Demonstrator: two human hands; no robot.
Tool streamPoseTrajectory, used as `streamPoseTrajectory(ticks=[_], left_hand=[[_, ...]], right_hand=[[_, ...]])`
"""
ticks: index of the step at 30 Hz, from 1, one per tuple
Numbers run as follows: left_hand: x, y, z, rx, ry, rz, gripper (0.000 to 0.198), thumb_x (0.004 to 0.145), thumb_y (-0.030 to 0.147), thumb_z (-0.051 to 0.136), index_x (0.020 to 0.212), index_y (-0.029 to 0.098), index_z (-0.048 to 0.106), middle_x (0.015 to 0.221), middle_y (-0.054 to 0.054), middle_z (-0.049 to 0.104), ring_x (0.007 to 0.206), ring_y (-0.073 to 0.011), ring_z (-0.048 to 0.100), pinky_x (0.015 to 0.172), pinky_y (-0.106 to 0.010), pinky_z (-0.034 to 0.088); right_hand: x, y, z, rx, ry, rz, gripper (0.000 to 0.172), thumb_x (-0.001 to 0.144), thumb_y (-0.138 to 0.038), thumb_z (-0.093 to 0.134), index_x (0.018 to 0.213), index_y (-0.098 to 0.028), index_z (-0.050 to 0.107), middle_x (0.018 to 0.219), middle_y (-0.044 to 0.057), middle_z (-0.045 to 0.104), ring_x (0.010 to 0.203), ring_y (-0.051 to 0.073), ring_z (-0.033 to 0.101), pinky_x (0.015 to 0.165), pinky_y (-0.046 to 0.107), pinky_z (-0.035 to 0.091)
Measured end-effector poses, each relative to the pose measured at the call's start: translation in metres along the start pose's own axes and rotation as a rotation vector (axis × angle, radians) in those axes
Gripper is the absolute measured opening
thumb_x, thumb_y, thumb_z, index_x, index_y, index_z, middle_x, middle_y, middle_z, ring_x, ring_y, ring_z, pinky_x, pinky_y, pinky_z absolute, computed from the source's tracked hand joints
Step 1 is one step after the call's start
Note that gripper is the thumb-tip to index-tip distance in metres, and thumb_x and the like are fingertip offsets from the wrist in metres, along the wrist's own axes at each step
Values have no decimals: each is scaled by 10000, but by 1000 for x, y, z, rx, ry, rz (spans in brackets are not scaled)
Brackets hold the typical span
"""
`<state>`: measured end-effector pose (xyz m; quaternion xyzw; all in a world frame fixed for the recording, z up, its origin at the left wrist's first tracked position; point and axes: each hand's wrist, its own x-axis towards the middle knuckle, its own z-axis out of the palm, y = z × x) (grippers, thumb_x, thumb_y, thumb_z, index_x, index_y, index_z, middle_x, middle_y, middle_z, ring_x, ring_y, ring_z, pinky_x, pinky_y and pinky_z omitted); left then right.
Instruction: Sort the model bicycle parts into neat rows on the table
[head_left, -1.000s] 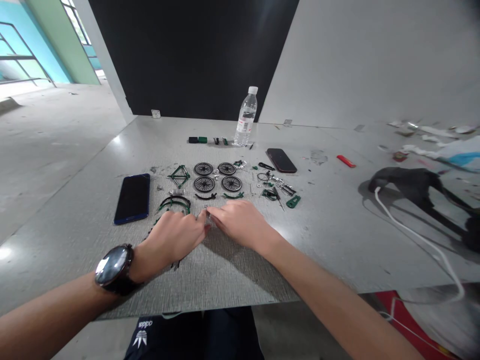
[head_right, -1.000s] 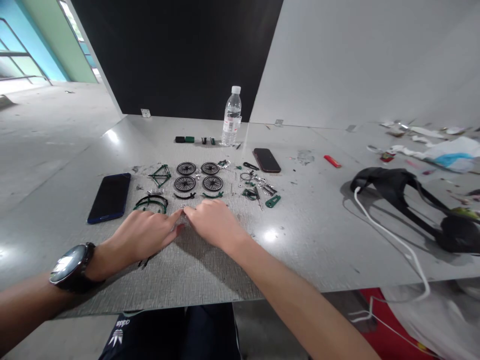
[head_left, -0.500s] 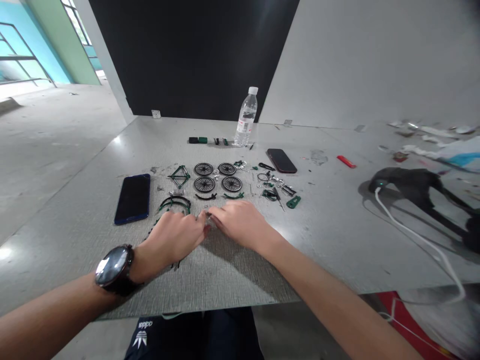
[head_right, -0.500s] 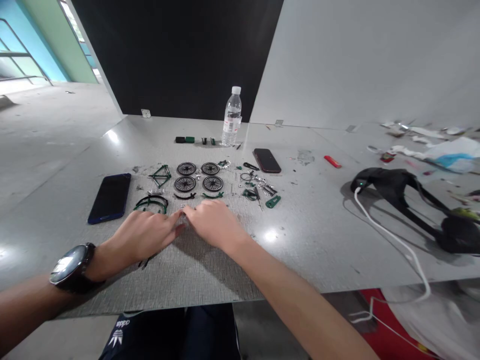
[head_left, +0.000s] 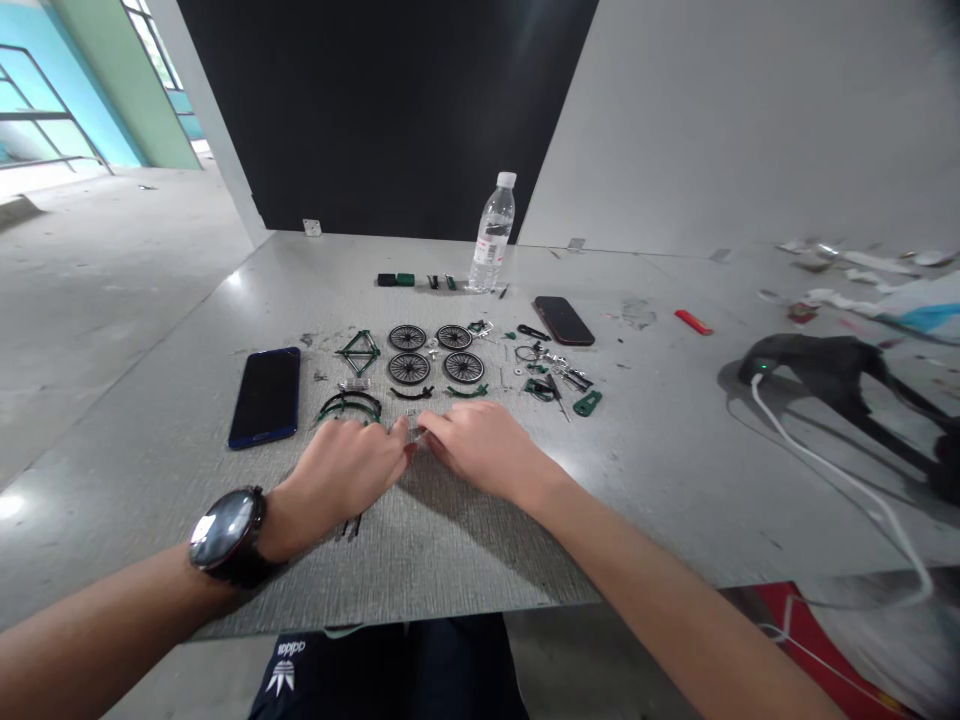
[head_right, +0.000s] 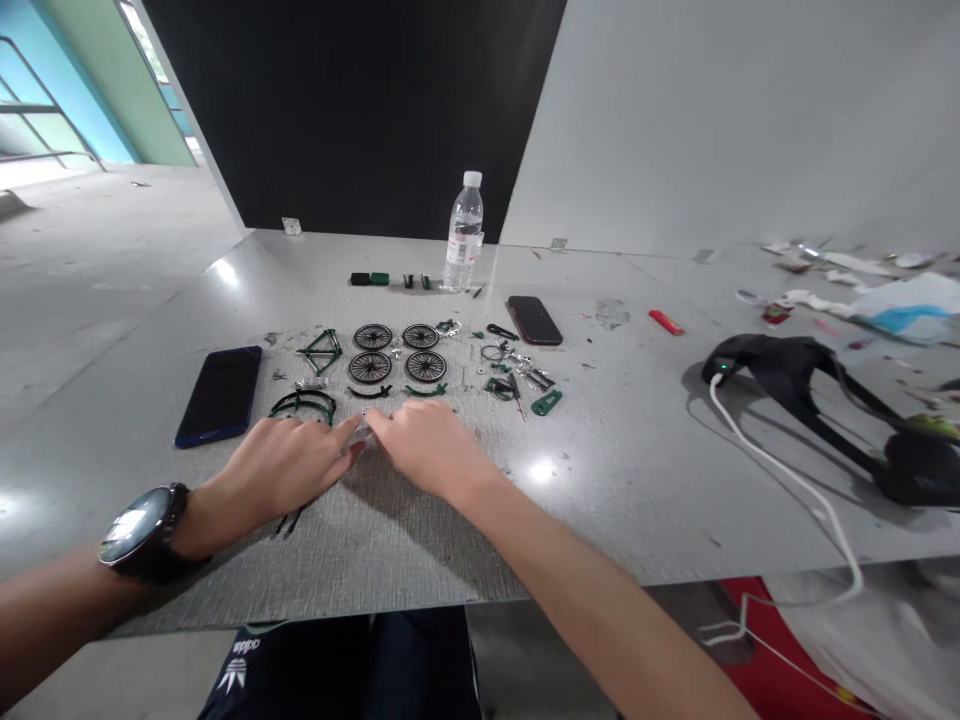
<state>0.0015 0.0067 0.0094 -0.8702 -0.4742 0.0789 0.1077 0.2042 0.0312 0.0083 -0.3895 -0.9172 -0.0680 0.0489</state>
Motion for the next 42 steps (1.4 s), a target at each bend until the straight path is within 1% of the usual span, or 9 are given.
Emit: streamPoseTrajectory(ticks=[4,9,13,16,23,35,40,42], left_hand=[[0,0,0,-5,-10,-6,477,1047,322,451,1481,141,533,803,-114,754,658,-256,722,500,-292,393],[1,1,-2,4,-3,6,481,1054,320,421,1486,131,520,821,-109,754,664,-272,725,492,-310,401],[1,2,-7,-20,-24,-6,429,1064,318,387,1381,128,606,785,-97,745,680,-280,736,493,-307,402],[1,3,-9,-29,-21,-6,414,1066,315,375,1334,126,627,763,-92,738,680,-289,739,490,-310,403],[1,3,-11,-27,-41,-11,397,1062,310,401,1336,122,620,780,-103,748,703,-299,749,504,-311,428],[0,3,-11,-42,-18,2,411,1061,306,399,1344,108,623,779,-106,747,691,-313,746,500,-337,470],[0,3,-9,-42,-11,11,425,1058,302,417,1378,96,604,767,-120,745,670,-307,740,505,-330,475],[0,3,-9,-38,-4,16,431,1057,297,419,1394,92,594,767,-123,745,660,-299,737,502,-324,470]], right_hand=[[0,0,0,-8,-7,3,174,1024,-240,479,986,-190,641,665,16,623,592,151,479,571,327,188],[0,0,1,-8,2,2,175,1014,-232,487,989,-191,655,654,8,617,582,149,469,561,325,182],[0,0,1,35,-13,-19,187,1008,-207,496,1055,-195,677,676,7,646,604,153,488,577,327,198],[1,-1,1,58,-19,-18,209,1016,-201,488,1085,-191,685,695,13,667,615,155,498,588,336,201],[2,-1,0,63,-33,-8,212,1013,-185,477,1073,-186,680,698,11,668,606,153,499,585,339,194],[2,-2,-2,64,-34,0,194,995,-171,495,1082,-191,667,681,4,660,602,158,513,584,338,201],[1,0,-1,71,-26,-2,209,1028,-219,467,976,-192,668,690,12,659,610,152,510,581,333,202],[1,-1,-1,71,-28,-4,218,1031,-225,465,963,-190,670,680,10,652,603,150,502,573,331,201]])
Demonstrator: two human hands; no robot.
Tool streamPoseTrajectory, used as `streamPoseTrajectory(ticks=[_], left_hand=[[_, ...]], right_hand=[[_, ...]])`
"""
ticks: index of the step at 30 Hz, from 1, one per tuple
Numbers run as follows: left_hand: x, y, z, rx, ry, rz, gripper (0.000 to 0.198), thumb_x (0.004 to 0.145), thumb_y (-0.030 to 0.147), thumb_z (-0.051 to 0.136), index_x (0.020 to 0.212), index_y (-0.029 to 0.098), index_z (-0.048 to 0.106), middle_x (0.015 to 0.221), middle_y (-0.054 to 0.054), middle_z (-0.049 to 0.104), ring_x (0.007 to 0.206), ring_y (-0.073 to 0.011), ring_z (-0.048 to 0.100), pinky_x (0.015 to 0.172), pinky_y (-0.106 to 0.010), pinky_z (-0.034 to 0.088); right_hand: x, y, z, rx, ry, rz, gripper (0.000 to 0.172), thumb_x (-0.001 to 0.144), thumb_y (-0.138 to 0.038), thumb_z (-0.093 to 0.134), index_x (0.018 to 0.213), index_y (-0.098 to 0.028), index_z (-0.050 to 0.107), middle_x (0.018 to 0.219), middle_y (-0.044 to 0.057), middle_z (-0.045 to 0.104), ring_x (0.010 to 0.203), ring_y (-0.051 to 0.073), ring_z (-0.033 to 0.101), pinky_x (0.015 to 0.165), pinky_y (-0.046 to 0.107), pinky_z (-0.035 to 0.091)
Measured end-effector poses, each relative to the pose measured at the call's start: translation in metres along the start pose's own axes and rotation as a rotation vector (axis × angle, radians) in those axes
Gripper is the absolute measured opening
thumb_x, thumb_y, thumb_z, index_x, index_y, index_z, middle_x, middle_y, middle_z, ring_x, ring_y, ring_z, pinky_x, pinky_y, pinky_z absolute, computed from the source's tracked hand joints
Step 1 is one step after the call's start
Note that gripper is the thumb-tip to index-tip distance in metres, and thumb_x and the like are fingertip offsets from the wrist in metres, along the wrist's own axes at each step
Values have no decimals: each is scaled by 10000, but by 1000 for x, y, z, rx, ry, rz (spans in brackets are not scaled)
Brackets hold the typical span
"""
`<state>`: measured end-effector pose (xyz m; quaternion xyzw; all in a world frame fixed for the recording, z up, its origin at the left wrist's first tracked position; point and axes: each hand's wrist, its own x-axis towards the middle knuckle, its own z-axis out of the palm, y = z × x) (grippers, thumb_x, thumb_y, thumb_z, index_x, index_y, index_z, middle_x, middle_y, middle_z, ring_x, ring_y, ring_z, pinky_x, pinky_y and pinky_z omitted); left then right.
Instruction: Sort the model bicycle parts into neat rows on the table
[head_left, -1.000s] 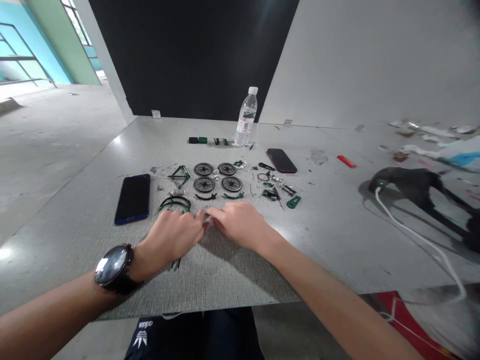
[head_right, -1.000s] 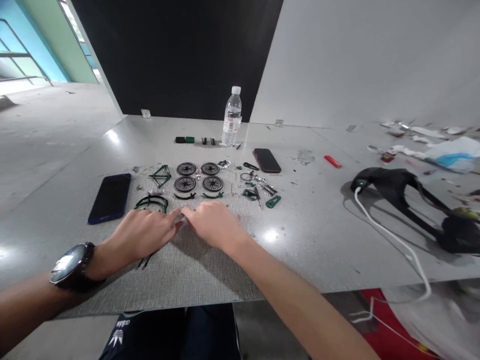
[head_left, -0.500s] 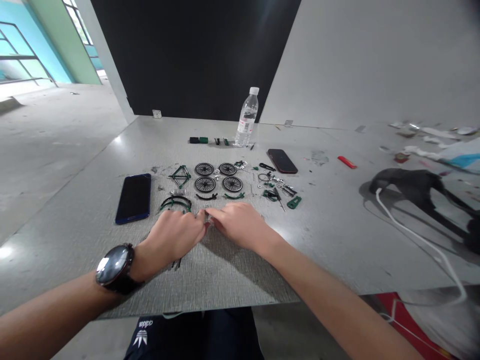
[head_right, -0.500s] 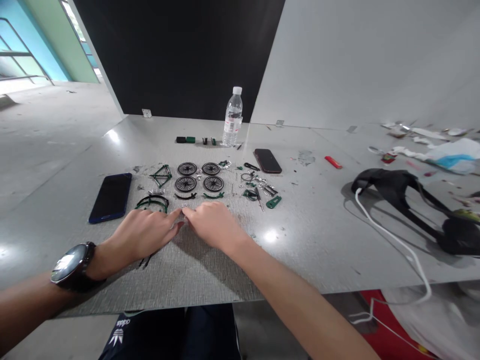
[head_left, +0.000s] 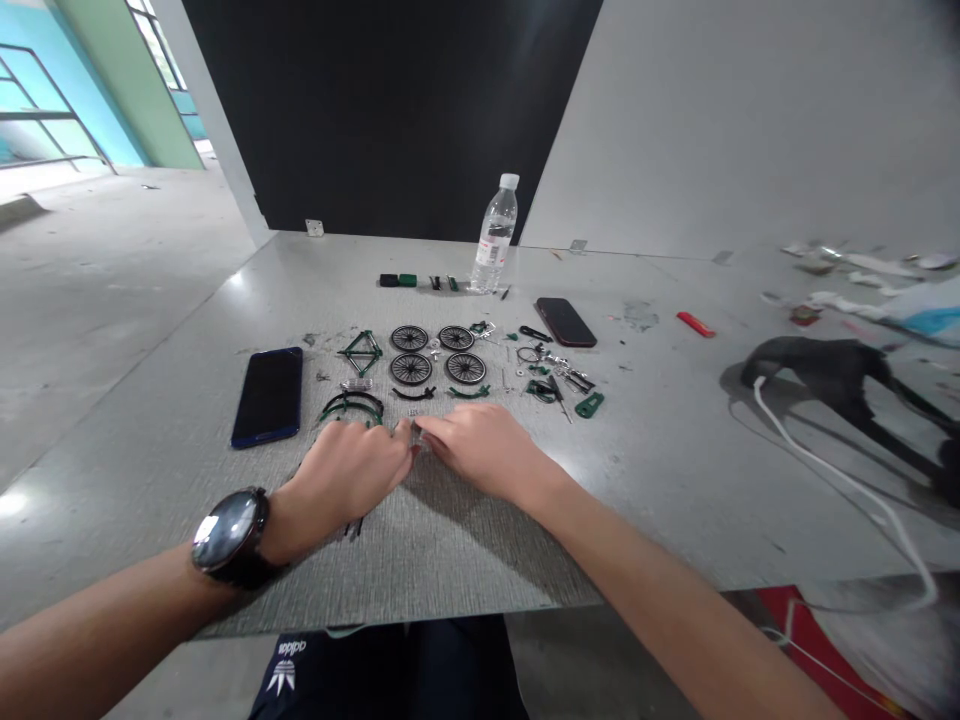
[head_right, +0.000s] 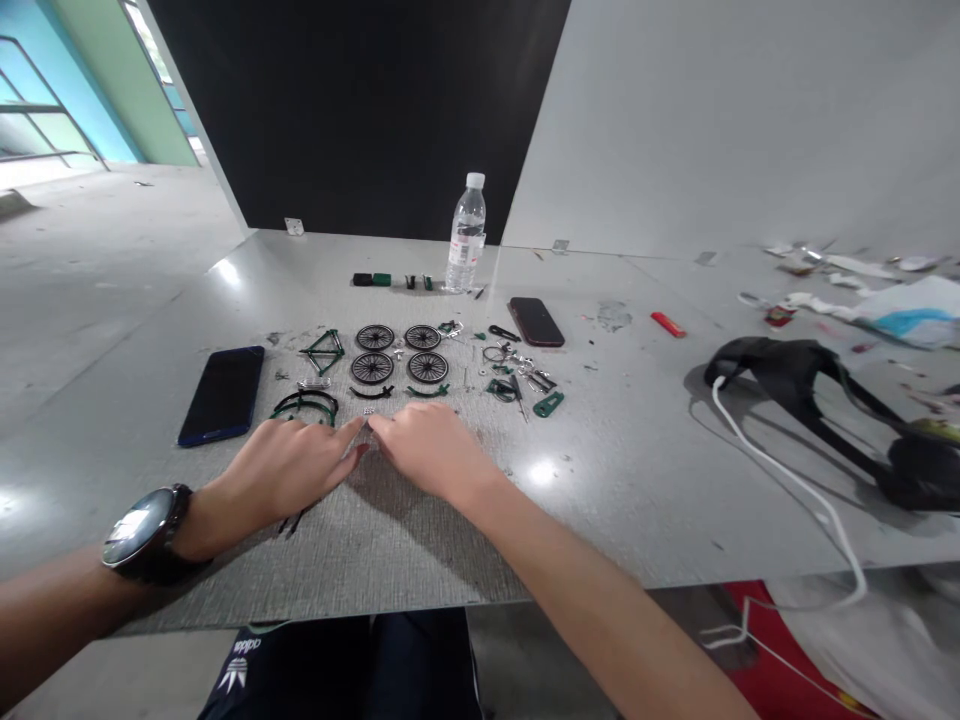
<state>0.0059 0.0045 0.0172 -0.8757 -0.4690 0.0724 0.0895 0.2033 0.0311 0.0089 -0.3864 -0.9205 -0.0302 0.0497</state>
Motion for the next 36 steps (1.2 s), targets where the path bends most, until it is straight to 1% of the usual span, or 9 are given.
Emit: streamPoseTrajectory(ticks=[3,6,10,13,17,22,28,32,36], left_hand=[[0,0,1,10,5,-6,434,1057,301,420,1400,101,594,759,-116,746,648,-292,734,490,-318,456],[-2,1,3,32,30,4,443,1070,321,383,1390,109,605,751,-105,748,659,-292,738,479,-318,439],[-4,3,3,44,117,80,463,1092,342,304,1273,124,670,775,-97,759,609,-245,716,479,-306,417],[-6,6,2,-1,158,184,481,1098,355,276,1161,151,708,743,-68,753,578,-205,696,482,-282,397],[-7,10,2,-73,162,309,463,1092,371,316,1118,143,718,656,-48,719,534,-179,664,474,-268,371],[-7,12,6,-69,150,362,452,1083,367,371,1284,85,662,618,-49,711,505,-185,648,469,-280,382],[-8,14,7,-29,121,361,471,1087,369,352,1320,76,638,600,-36,706,495,-191,645,470,-297,380],[-10,14,12,-88,134,331,469,1093,366,316,1318,103,633,629,-27,713,512,-173,636,491,-301,389],[-11,15,15,-93,125,312,456,1089,352,321,1324,117,634,660,-34,725,534,-164,642,515,-292,405]], right_hand=[[1,1,-4,30,2,-3,242,1039,-232,452,975,-186,681,685,14,655,610,148,511,569,320,216],[-2,16,-15,136,18,87,292,1060,-283,433,935,-185,678,698,16,658,599,128,523,567,287,268],[-20,64,-37,239,119,406,325,1039,-401,475,836,-199,629,616,5,613,494,116,468,536,291,299],[-40,106,-47,191,261,662,255,1017,-324,461,918,-207,665,681,33,661,513,140,492,543,311,317],[-56,142,-47,131,220,791,184,941,-357,595,877,-224,704,814,66,717,642,184,567,584,320,346],[-57,158,-30,162,89,811,167,944,-286,571,970,-242,730,892,64,739,727,196,614,623,321,380],[-55,175,-13,234,-28,797,133,900,-290,639,984,-214,710,941,79,744,762,198,654,629,327,433],[-54,172,-18,190,-3,811,136,914,-315,637,982,-222,710,957,80,743,807,212,658,630,327,439],[-45,155,-19,214,86,682,226,984,-348,535,998,-220,720,962,104,745,806,228,664,647,353,465]])
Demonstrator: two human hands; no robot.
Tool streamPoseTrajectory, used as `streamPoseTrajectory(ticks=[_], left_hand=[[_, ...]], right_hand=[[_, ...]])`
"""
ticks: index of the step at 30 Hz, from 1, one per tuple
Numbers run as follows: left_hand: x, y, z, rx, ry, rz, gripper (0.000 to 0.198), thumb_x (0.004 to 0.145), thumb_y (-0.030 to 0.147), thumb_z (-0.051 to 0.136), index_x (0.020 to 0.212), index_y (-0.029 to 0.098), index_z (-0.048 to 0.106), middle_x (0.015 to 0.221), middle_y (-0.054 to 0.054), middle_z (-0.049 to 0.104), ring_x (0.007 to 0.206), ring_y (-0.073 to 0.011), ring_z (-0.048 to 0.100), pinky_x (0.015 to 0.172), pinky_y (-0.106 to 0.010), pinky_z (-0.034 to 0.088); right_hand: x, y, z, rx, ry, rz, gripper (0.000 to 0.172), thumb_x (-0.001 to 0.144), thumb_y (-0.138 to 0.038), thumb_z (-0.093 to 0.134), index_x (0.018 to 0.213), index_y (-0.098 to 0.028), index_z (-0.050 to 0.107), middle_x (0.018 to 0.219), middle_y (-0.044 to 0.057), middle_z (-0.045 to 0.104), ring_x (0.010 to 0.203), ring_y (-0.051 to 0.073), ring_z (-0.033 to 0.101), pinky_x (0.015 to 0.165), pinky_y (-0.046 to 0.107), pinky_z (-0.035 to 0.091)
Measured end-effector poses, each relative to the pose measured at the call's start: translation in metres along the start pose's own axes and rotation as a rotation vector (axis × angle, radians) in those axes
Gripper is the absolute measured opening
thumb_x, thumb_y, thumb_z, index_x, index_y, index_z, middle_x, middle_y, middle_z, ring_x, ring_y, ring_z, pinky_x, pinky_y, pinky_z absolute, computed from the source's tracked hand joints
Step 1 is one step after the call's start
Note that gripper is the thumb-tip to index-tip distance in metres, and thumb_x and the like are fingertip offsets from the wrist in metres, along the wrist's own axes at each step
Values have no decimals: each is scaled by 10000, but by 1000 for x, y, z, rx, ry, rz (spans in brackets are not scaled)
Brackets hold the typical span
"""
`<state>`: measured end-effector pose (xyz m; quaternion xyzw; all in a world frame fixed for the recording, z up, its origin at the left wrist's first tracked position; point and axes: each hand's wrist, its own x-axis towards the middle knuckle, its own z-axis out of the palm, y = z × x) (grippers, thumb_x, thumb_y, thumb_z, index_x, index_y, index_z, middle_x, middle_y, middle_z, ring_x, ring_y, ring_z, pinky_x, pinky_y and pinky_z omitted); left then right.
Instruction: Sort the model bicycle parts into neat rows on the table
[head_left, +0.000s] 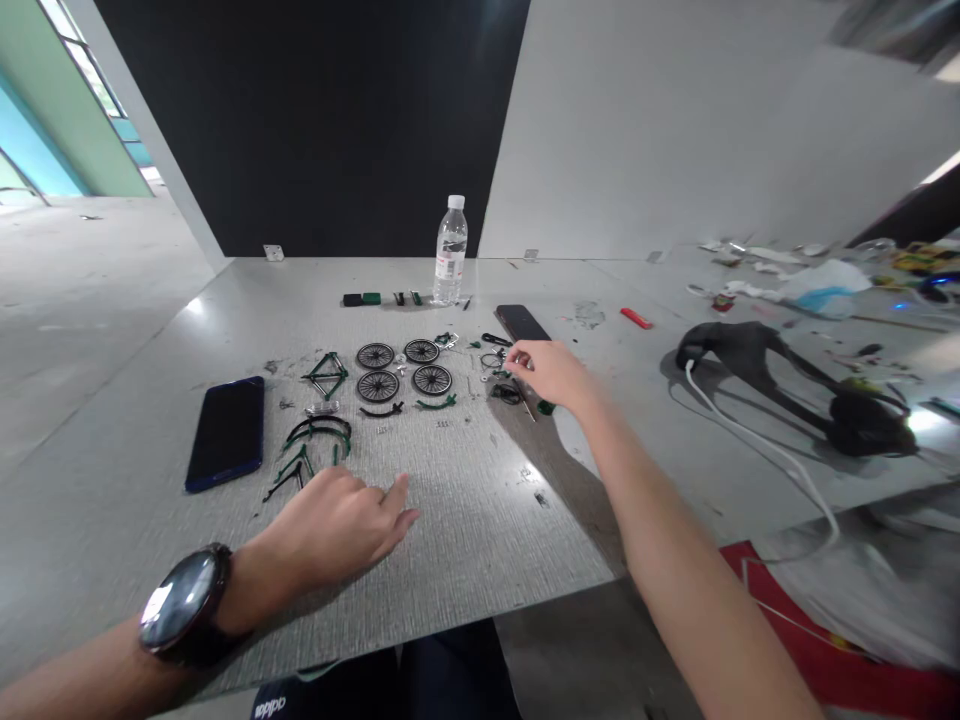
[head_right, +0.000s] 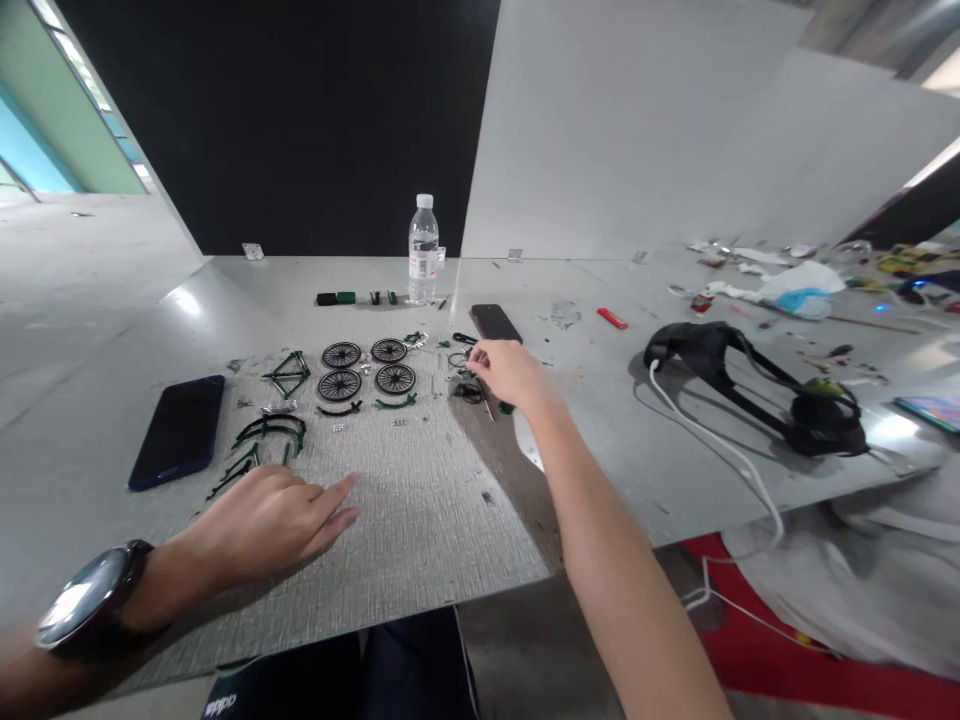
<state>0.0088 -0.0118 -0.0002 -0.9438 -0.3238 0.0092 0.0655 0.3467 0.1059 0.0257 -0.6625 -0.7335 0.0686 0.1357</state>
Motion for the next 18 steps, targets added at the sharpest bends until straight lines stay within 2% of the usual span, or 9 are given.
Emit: streamPoseTrajectory(ticks=[3,5,7,10,14,18], left_hand=[[2,1,-3,36,-47,7,462,1086,357,337,1349,114,630,669,-38,732,541,-174,654,518,-290,412],[4,2,-6,71,-88,15,466,1086,355,345,1376,112,619,681,-44,739,558,-184,670,523,-289,421],[5,3,-8,90,-116,20,470,1085,344,347,1396,107,607,681,-51,738,563,-196,673,525,-296,434],[5,2,-9,90,-108,27,474,1083,331,343,1394,90,607,672,-59,733,544,-211,662,514,-312,442],[3,2,-9,76,-37,38,471,1087,327,327,1337,78,638,626,-50,711,517,-203,649,493,-308,428],[4,3,-13,105,-58,52,464,1089,330,336,1335,79,640,601,-42,700,505,-177,650,485,-278,410]], right_hand=[[3,-12,12,-11,53,-154,310,1015,-308,452,1139,-202,715,1155,139,726,1070,288,646,843,426,500],[8,-15,21,-38,63,-218,348,1002,-285,476,1269,-194,678,1345,149,657,1239,313,577,987,472,461],[12,-14,29,-57,35,-232,391,988,-278,505,1340,-185,647,1426,154,609,1287,319,556,1048,490,433],[17,-8,32,-81,-6,-205,379,999,-274,487,1313,-167,671,1376,157,646,1254,317,586,1046,490,443],[19,4,24,-69,-13,-134,362,986,-283,514,1291,-193,686,1356,148,657,1226,313,599,973,469,483],[19,23,8,-34,126,-59,362,998,-267,474,1274,-195,697,1288,155,689,1112,284,642,915,431,493]])
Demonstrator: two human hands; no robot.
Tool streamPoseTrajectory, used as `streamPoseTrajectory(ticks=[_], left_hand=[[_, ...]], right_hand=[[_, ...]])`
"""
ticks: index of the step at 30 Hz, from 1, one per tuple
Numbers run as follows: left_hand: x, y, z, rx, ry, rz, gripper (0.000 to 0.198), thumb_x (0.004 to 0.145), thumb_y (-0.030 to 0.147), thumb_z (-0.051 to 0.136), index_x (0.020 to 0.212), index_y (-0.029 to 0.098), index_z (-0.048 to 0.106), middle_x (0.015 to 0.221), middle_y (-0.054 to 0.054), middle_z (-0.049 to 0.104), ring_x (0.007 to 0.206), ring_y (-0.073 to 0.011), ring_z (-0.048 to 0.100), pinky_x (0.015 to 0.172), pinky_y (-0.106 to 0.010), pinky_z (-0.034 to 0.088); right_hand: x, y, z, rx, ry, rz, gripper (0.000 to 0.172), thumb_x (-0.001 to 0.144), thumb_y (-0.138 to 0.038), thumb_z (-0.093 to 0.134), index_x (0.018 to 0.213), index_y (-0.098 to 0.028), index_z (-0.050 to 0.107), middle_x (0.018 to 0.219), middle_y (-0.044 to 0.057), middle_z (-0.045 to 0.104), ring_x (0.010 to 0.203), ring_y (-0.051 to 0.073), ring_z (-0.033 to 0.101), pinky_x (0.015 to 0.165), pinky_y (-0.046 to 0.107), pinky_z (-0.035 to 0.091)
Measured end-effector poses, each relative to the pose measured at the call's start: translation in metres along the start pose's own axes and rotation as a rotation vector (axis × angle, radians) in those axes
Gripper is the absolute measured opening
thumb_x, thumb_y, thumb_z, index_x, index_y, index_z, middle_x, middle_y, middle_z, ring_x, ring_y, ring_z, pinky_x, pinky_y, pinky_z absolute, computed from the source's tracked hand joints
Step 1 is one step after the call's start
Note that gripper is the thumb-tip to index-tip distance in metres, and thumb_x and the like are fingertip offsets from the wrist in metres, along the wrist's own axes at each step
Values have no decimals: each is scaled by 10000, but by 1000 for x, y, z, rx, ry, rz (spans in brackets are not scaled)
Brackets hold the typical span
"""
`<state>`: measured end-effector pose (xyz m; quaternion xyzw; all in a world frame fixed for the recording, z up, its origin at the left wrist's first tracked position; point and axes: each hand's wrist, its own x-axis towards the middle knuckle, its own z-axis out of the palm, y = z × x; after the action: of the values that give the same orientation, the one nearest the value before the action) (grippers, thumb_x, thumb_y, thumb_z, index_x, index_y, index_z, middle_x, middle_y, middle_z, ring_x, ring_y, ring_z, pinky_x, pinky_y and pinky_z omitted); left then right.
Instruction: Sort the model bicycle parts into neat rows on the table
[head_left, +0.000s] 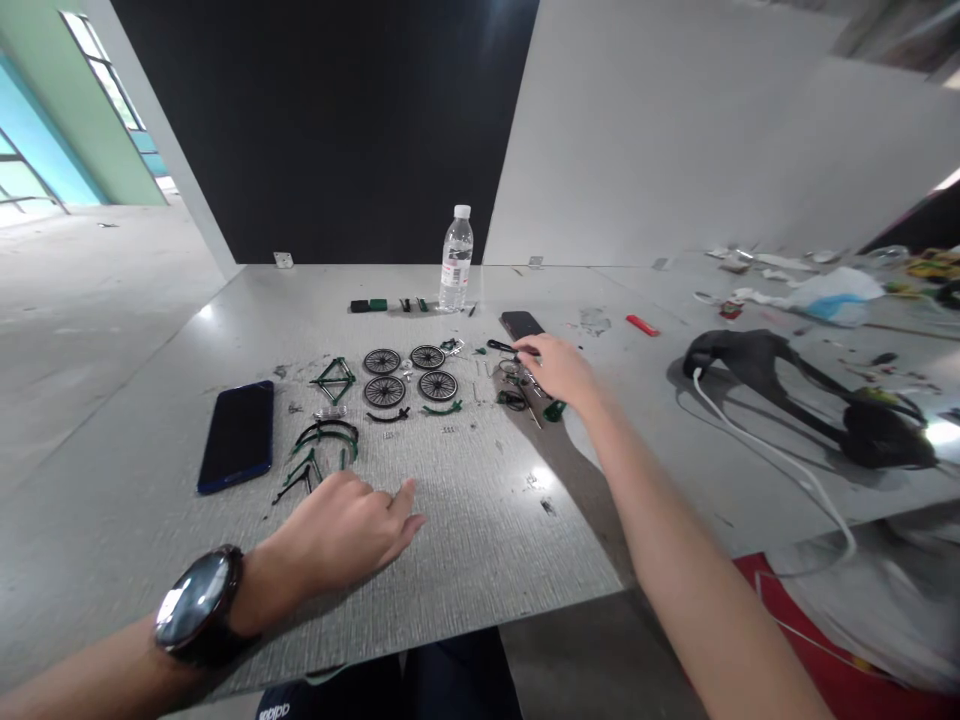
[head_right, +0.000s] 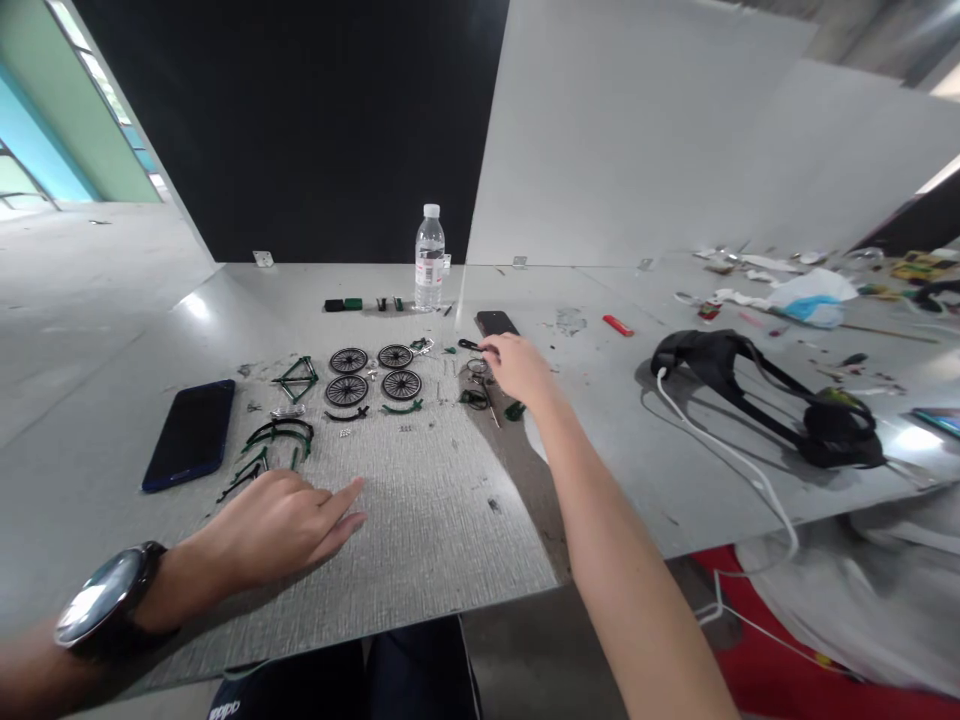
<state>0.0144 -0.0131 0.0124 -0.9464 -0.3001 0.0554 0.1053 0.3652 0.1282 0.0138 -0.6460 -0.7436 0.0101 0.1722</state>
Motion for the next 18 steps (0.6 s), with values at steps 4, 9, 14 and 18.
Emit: streamPoseTrajectory(ticks=[4,9,14,18], left_hand=[[1,0,-1,27,-24,13,457,1086,314,355,1359,65,623,603,-44,701,511,-189,655,478,-283,404],[1,-2,4,41,12,18,437,1082,315,369,1335,79,635,599,-29,699,495,-165,636,472,-267,381],[0,-2,7,8,50,17,443,1085,327,358,1320,75,636,608,-30,703,486,-154,618,485,-266,370],[0,-1,9,11,60,22,448,1085,323,366,1338,63,628,620,-39,713,488,-177,632,475,-283,379]], right_hand=[[-2,15,-10,-29,-62,151,347,970,-228,532,1276,-198,692,1249,144,720,1094,286,652,899,404,483],[-3,13,-9,-36,-201,237,293,947,-247,611,1223,-250,709,1162,97,755,1019,252,679,805,339,481],[-2,13,-8,-28,-181,234,210,925,-202,631,1107,-239,729,1080,77,771,900,210,687,729,299,455],[-3,16,-8,-20,-138,232,175,927,-204,631,1064,-234,736,999,59,779,856,195,675,693,290,429]])
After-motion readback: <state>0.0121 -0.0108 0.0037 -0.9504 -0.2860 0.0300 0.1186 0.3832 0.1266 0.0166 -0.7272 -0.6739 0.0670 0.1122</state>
